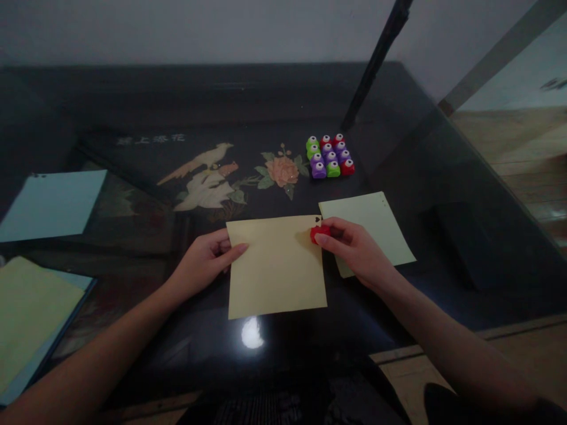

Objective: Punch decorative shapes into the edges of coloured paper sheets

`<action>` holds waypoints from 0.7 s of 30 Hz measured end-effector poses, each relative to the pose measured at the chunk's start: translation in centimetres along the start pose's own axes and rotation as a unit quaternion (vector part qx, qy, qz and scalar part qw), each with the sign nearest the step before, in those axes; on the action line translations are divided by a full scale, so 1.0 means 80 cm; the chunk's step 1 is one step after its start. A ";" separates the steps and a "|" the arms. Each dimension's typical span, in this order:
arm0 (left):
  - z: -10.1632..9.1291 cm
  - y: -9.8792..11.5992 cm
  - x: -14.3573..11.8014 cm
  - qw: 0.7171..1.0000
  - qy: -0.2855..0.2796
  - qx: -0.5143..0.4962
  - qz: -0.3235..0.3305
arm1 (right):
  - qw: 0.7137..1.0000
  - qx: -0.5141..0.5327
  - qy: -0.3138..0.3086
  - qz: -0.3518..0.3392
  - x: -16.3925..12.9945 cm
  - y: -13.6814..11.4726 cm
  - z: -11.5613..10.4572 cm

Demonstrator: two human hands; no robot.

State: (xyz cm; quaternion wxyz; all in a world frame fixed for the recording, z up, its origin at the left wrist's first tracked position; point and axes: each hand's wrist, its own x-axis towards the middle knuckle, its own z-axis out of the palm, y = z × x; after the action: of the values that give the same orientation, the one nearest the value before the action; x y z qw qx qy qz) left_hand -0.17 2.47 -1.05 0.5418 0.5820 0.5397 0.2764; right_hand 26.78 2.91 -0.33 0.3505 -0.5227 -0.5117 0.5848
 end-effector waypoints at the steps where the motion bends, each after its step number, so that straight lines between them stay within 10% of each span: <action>1: 0.000 0.000 0.000 1.000 0.000 0.005 0.002 | 1.000 0.000 0.002 0.000 0.000 0.000 0.000; 21: -0.001 -0.006 0.002 1.000 -0.008 0.002 -0.001 | 1.000 0.003 0.015 -0.013 0.003 0.004 0.001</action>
State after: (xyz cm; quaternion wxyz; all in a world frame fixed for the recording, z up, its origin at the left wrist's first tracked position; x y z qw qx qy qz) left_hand -0.40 2.55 -1.51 0.5456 0.5842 0.5367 0.2702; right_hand 26.67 3.04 -0.70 0.3671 -0.5236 -0.5113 0.5741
